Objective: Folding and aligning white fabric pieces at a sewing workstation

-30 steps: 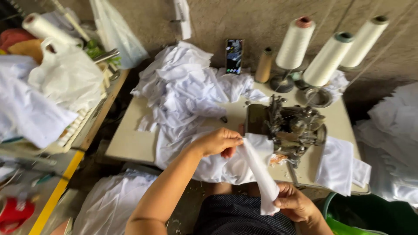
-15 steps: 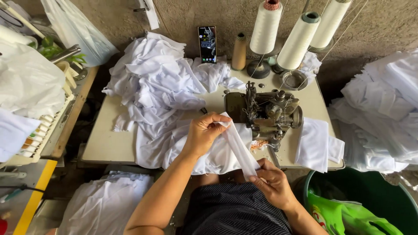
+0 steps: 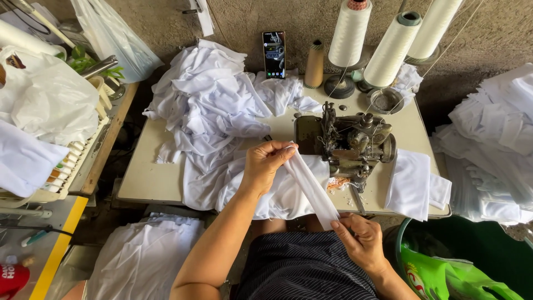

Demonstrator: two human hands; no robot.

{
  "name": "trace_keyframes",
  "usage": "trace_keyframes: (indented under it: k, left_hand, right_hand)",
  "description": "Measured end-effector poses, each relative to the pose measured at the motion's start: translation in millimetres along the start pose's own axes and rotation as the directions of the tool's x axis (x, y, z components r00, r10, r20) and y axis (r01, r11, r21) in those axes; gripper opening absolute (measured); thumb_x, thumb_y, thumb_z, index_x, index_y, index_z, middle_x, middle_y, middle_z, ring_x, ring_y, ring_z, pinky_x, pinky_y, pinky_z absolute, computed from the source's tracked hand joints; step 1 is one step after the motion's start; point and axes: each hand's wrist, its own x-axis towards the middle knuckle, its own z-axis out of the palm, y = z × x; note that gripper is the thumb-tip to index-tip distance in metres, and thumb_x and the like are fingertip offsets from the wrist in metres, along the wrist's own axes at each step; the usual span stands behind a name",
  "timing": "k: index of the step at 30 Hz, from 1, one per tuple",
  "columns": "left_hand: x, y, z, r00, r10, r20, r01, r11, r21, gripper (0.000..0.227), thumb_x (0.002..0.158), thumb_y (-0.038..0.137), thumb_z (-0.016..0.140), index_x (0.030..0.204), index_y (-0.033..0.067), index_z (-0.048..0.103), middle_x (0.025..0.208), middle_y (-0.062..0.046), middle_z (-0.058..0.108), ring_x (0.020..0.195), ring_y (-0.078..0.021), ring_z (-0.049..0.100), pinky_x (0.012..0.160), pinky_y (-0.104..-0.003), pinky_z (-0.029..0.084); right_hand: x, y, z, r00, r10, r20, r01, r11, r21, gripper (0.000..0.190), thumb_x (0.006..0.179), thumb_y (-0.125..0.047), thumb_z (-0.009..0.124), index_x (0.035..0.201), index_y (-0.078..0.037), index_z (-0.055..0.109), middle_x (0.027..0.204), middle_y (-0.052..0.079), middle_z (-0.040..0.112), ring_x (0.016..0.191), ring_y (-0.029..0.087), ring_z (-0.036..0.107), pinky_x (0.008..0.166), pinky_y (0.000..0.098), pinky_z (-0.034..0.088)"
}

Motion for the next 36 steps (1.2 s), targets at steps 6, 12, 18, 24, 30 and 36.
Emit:
trace_keyframes:
  k: [6,12,18,24,30,36]
  left_hand:
    - [8,-5,7,0.994,-0.033,0.099,0.007,0.967,0.255,0.010,0.087,0.002,0.079,0.096,0.0018,0.078,0.088,-0.011,0.077,0.078,-0.0134,0.071,0.072,-0.022,0.063]
    - [31,-54,28,0.964,0.053,0.259,-0.219,0.709,0.670,0.022,0.091,0.013,0.072,0.112,0.0075,0.067,0.100,-0.010,0.080,0.085,-0.0165,0.076,0.073,-0.029,0.058]
    - [29,-74,34,0.955,0.162,0.249,-0.296,0.588,0.753,0.026,0.088,0.009,0.076,0.110,0.0053,0.063,0.088,-0.003,0.079,0.085,-0.0209,0.076,0.073,-0.035,0.058]
    - [6,-83,24,0.953,0.254,0.165,-0.283,0.553,0.784,0.027,0.087,0.008,0.072,0.110,0.0097,0.059,0.085,0.002,0.077,0.076,-0.0182,0.073,0.066,-0.034,0.054]
    - [7,-83,27,0.971,0.213,0.107,-0.213,0.573,0.791,0.027,0.087,0.011,0.071,0.112,0.0127,0.060,0.086,0.005,0.077,0.075,-0.0164,0.072,0.068,-0.034,0.052]
    - [9,-87,32,0.978,0.186,0.098,-0.184,0.534,0.825,0.024,0.087,0.013,0.073,0.109,0.0134,0.062,0.087,0.007,0.078,0.078,-0.0170,0.073,0.065,-0.035,0.052]
  right_hand:
    - [-16,0,5,0.999,0.006,-0.040,-0.004,0.998,0.062,0.029,0.086,-0.012,0.075,0.066,-0.011,0.054,0.063,0.000,0.065,0.059,0.010,0.065,0.054,0.0234,0.054]
    - [-46,22,22,0.905,0.421,-0.057,-0.393,0.881,0.262,0.026,0.081,-0.006,0.081,0.078,-0.009,0.056,0.074,0.008,0.075,0.064,0.014,0.065,0.057,0.0269,0.053]
    - [-42,24,29,0.737,0.670,0.096,-0.644,0.652,0.400,0.046,0.083,-0.007,0.078,0.123,-0.001,0.056,0.086,0.027,0.083,0.071,0.027,0.077,0.067,0.0356,0.062]
    - [-43,28,27,0.633,0.705,0.319,-0.762,0.496,0.416,0.033,0.084,-0.002,0.078,0.112,0.008,0.066,0.073,0.026,0.080,0.062,0.030,0.076,0.062,0.0351,0.063]
    - [-47,31,21,0.719,0.628,0.296,-0.675,0.532,0.510,0.016,0.082,0.002,0.079,0.097,0.006,0.073,0.083,0.022,0.079,0.063,0.034,0.079,0.062,0.0376,0.068]
    - [-45,21,11,0.787,0.552,0.275,-0.606,0.606,0.516,0.012,0.085,-0.001,0.076,0.095,0.006,0.074,0.082,0.021,0.078,0.064,0.033,0.080,0.062,0.0358,0.069]
